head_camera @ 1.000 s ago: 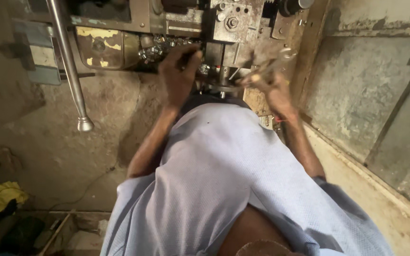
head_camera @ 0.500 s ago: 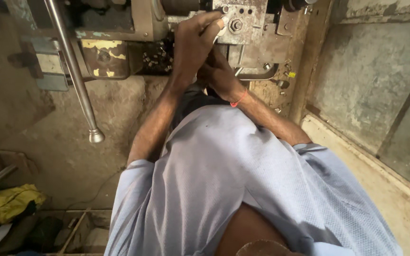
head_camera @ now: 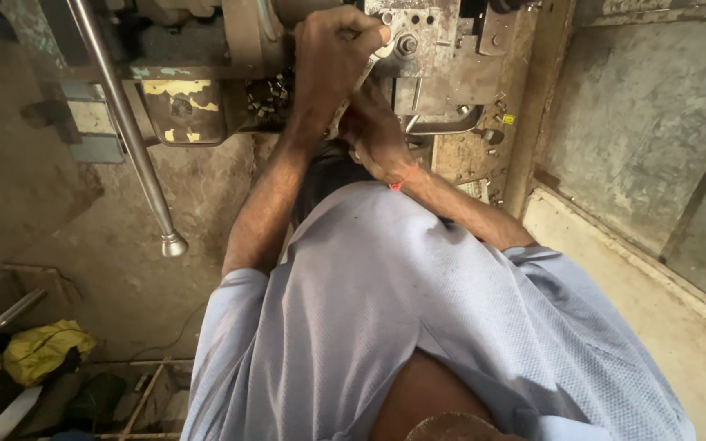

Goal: The person operates a manual metal press machine, repeatedly inserting small metal pieces into the die and using a lever to press them. The person collects the finished metal parts from the machine's output tray.

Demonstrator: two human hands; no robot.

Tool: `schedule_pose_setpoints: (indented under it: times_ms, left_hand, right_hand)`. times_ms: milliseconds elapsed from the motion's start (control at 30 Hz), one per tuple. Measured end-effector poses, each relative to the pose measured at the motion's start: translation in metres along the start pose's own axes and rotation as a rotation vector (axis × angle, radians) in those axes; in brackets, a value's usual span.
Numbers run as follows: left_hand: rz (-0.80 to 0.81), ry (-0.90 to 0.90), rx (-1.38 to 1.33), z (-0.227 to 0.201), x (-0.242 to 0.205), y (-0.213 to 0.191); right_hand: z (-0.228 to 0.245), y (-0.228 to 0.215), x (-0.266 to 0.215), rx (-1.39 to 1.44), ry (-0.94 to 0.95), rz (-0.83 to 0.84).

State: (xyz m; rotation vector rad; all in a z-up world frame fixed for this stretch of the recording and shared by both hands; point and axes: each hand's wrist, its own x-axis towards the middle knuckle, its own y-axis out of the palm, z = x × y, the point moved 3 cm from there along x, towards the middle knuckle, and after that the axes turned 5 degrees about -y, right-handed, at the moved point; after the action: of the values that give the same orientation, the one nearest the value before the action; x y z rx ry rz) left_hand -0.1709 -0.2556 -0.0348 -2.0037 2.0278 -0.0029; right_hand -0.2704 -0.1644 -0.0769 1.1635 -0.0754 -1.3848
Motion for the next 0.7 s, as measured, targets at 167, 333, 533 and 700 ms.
schedule_pose_setpoints:
  times_ms: [167,333,533,700]
  left_hand:
    - [-0.015,-0.027,0.056,-0.004,0.000,0.000]
    - [-0.010,0.034,0.048,0.003,0.002,0.002]
    - [0.000,0.062,0.106,0.014,0.005,0.004]
    - [0.061,-0.117,-0.085,0.022,0.005,0.009]
  right_hand:
    - [-0.002,0.017,0.004,0.344,0.043,-0.051]
    - [-0.023,-0.004,0.016,0.240,-0.053,0.039]
    - [0.008,-0.009,-0.006,0.068,0.132,0.025]
    - [0.076,-0.007,-0.031,-0.233,0.313,-0.111]
